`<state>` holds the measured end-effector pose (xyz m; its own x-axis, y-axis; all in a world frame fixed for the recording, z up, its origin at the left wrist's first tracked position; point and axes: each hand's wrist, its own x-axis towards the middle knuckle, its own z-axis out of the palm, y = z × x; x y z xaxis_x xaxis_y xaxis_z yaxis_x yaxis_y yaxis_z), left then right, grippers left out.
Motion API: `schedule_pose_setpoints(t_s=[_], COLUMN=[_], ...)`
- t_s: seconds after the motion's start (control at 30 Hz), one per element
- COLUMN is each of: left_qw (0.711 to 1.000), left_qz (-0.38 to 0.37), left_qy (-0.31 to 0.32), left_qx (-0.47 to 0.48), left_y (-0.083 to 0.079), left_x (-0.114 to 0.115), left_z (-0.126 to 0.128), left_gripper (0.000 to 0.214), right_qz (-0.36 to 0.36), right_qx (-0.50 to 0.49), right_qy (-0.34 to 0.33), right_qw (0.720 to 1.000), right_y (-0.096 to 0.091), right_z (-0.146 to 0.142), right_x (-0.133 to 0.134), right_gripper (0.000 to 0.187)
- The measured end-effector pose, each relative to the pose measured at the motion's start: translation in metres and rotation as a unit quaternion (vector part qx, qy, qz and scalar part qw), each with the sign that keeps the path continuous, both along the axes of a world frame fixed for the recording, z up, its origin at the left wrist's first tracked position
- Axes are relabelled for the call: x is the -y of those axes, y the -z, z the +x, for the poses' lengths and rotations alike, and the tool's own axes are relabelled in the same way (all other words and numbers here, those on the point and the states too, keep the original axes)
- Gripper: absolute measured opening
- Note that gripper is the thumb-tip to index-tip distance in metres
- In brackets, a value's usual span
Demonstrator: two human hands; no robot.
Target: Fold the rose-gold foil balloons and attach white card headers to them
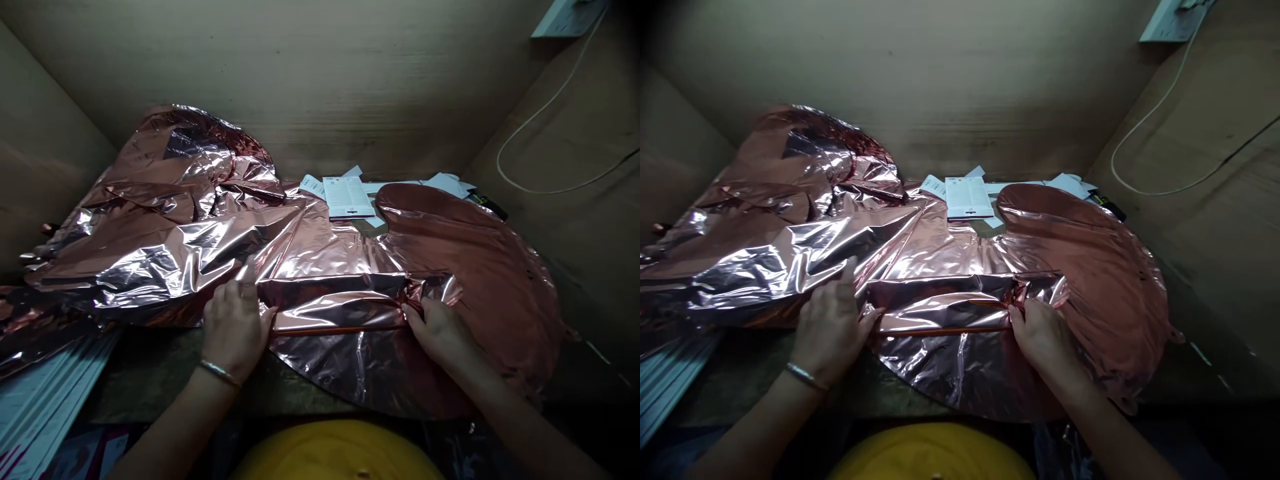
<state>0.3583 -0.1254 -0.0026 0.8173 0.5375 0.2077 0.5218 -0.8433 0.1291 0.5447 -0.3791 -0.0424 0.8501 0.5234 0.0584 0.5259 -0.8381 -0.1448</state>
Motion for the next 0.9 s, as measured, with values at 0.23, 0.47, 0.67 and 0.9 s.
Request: schedule_pose_setpoints(t_s=[0.23, 0.47, 0.67, 0.9], left_qw=[0.936, 0.938, 0.947, 0.970], left_qz=[-0.051, -0.068, -0.064, 0.055], left_qy=[0.337, 0.325, 0.277, 0.206], left_qx=[-0.093, -0.103, -0.147, -0.112], left_y=[0.023, 0.037, 0.030, 0.002], left_x=[0.023, 0.024, -0.006, -0.040], left_z=[0.058, 0.063, 0.043, 0.014], left_gripper=[0.051, 0.055, 0.078, 0.080], right_qz=[-0.033, 0.055, -0.069, -0.106], right_qx=[-0.048, 0.147, -0.019, -0.046], right_qy=[-0.001, -0.184, -0.208, -0.164], right_qw=[0.998, 0.970, 0.975, 0.980], right_y=[-0.011, -0.025, 0.004, 0.007], right_z=[0.005, -0.009, 0.003, 0.008], right_x=[0.001, -0.025, -0.050, -0.046], right_gripper=[0.030, 0.050, 0.076, 0.077])
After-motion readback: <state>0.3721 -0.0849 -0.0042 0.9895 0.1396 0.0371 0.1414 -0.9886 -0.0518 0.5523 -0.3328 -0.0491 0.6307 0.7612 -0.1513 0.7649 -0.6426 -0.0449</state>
